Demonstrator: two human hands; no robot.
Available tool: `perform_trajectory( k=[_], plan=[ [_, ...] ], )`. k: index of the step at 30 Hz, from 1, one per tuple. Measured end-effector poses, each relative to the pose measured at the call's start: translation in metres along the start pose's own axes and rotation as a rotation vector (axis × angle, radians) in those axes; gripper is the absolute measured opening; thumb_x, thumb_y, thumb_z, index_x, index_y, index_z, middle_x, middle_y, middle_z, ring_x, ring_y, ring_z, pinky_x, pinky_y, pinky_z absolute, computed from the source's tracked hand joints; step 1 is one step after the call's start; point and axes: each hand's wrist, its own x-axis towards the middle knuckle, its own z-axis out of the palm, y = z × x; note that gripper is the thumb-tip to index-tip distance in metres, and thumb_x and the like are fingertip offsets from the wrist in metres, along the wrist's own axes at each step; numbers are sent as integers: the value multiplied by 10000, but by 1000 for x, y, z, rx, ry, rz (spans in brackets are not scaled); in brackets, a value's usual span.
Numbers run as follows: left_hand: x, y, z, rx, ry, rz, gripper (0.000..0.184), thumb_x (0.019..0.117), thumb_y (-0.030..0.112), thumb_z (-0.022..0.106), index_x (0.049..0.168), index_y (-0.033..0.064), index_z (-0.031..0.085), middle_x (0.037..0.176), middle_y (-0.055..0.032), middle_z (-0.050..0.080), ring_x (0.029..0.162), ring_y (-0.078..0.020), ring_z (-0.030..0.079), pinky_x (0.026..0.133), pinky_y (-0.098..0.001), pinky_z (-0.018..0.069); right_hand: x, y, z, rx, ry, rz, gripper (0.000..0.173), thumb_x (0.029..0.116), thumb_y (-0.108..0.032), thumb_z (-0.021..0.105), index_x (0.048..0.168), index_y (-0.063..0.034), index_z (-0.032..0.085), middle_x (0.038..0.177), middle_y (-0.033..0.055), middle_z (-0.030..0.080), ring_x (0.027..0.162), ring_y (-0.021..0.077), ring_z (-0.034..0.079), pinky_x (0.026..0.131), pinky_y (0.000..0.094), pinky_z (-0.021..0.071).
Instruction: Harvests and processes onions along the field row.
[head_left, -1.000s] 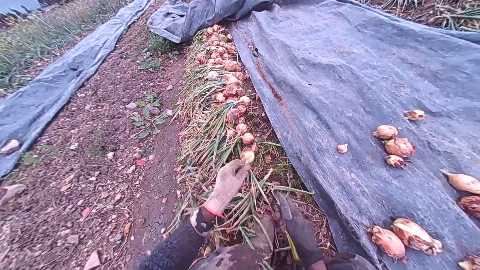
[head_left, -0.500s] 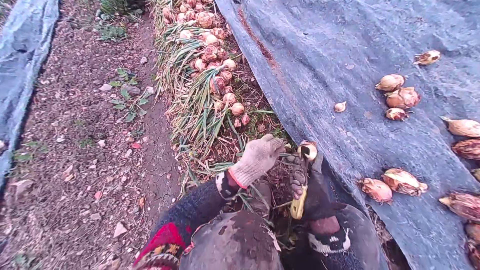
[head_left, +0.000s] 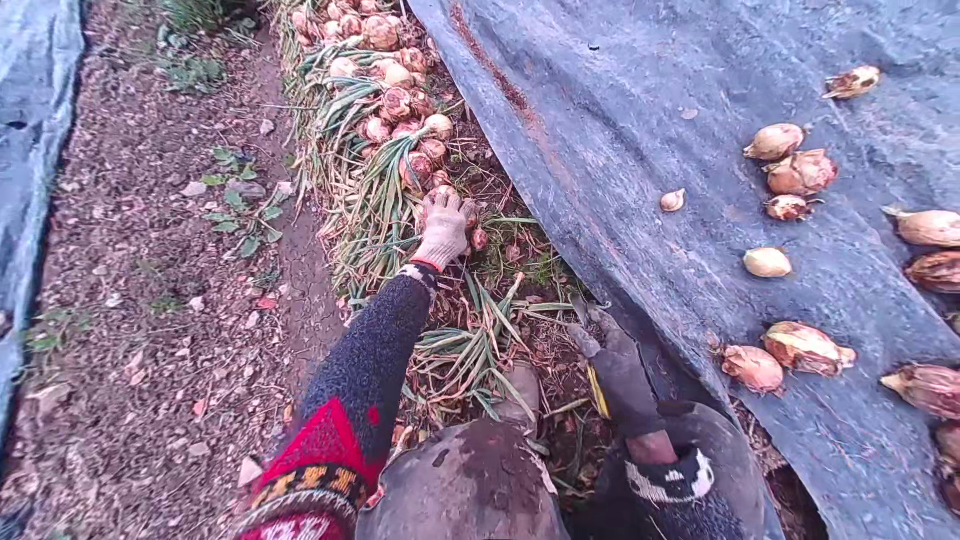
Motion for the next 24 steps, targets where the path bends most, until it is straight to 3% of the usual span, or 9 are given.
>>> perform_trajectory(
  k=[3, 5, 8, 10, 11, 13, 16, 21, 24],
  plan=[
    [-38, 0, -19, -416, 49, -13, 748, 708, 360, 834, 1405, 222, 597, 1469, -169, 521, 1328, -345, 530, 1081, -554, 470, 0, -3, 9, -104, -6, -110, 560, 994, -395, 633, 1482, -139, 536, 1429, 39, 614, 1282, 98, 591, 1096, 366, 487],
    [-74, 12, -37, -801, 46, 27, 801, 673, 347, 891, 1390, 145, 596, 1435, -128, 548, 1277, -230, 574, 1051, -435, 525, -1, -2, 17, -165, -22, -115, 606, 1005, -461, 593, 1514, -145, 500, 1466, 56, 585, 1338, 134, 556, 1142, 421, 444],
    [-130, 45, -61, -1276, -100, 144, 802, 716, 305, 893, 1409, 70, 563, 1395, -86, 607, 1240, -173, 620, 1038, -383, 560, -8, -4, 29, -132, -94, -126, 728, 980, -593, 560, 1535, -131, 461, 1399, 81, 628, 1221, 154, 634, 1036, 429, 526],
    [-164, 70, -77, -1444, -283, 174, 759, 754, 285, 866, 1408, 60, 553, 1353, -92, 633, 1186, -194, 651, 993, -402, 586, -17, -4, 37, 54, -137, -197, 650, 1012, -511, 555, 1474, -56, 509, 1181, 88, 693, 980, 133, 678, 866, 354, 583],
    [-179, 82, -84, -1458, -370, 170, 741, 763, 291, 859, 1406, 69, 566, 1345, -83, 641, 1166, -186, 660, 977, -398, 592, -20, -6, 41, 137, -139, -229, 569, 1027, -458, 557, 1413, -39, 556, 1095, 75, 707, 928, 124, 684, 832, 333, 594],
    [-201, 98, -97, -1436, -509, 146, 740, 782, 312, 851, 1433, 110, 564, 1339, -51, 652, 1122, -153, 675, 952, -379, 595, -29, -7, 43, 200, -119, -282, 483, 1034, -394, 574, 1376, -55, 614, 1216, 50, 721, 1094, 85, 683, 973, 299, 570],
    [-221, 104, -105, -1458, -561, 74, 693, 826, 343, 840, 1432, 139, 573, 1213, -66, 714, 922, -180, 738, 790, -389, 651, -38, -4, 42, 238, -85, -326, 416, 1042, -351, 571, 1322, -57, 665, 1238, 52, 722, 1130, 98, 678, 1001, 302, 559],
    [-237, 99, -101, -1074, -158, 178, 717, 779, 428, 869, 1395, 162, 616, 1316, -36, 650, 1189, -112, 621, 1038, -354, 536, -41, -6, 47, 210, -117, -263, 352, 1043, -330, 569, 1250, -84, 714, 957, 42, 749, 734, 112, 679, 679, 310, 595],
    [-229, 93, -73, -987, -49, -136, 726, 806, 485, 805, 1427, 168, 598, 1279, -74, 656, 1153, -169, 643, 997, -410, 553, -62, -18, 44, 400, -264, -345, 348, 1042, -360, 574, 1164, -79, 736, 747, 36, 669, 516, 97, 546, 476, 275, 511]
  ],
)
